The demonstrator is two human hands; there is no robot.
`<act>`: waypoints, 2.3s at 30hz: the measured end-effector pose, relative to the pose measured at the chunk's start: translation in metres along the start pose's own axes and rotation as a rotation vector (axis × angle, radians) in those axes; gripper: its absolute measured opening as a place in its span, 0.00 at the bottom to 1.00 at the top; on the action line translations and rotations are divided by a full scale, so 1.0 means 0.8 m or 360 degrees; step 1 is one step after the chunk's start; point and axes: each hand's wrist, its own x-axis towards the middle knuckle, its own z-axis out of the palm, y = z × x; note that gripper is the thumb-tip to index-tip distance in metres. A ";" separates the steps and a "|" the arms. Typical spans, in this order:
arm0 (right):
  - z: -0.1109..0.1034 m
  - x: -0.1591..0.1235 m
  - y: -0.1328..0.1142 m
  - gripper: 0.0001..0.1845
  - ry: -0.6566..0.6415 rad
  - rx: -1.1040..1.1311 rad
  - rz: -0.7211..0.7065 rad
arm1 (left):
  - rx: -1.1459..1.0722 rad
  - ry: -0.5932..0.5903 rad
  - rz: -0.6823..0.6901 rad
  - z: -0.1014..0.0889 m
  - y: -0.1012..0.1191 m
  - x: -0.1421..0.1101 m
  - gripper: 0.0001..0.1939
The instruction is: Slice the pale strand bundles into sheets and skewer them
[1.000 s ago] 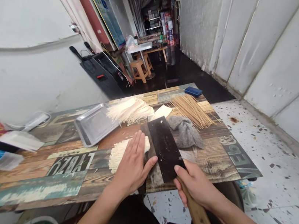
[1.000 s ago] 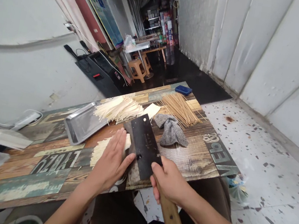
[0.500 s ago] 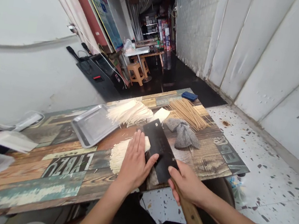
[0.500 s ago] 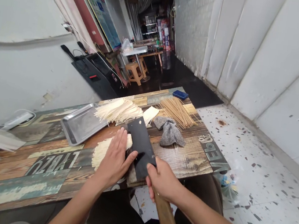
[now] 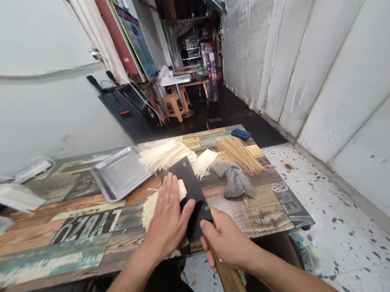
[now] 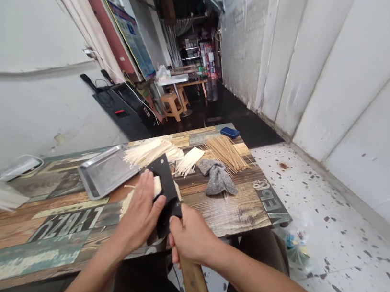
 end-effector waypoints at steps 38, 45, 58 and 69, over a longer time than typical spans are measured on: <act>-0.172 -0.012 -0.051 0.09 0.0602 -0.0091 -0.0221 | -0.0017 -0.0314 -0.0143 -0.008 0.013 0.180 0.34; -0.117 -0.032 0.036 0.13 0.0102 0.0162 0.0108 | 0.0279 -0.0142 0.0020 0.007 -0.005 0.011 0.35; -0.109 -0.019 0.049 0.14 0.0054 0.0164 0.0190 | 0.0440 -0.0018 0.0040 0.033 -0.011 0.009 0.36; -0.106 -0.018 0.060 0.12 0.0039 0.0161 0.0164 | 0.0386 -0.0052 0.0050 0.039 -0.013 0.011 0.35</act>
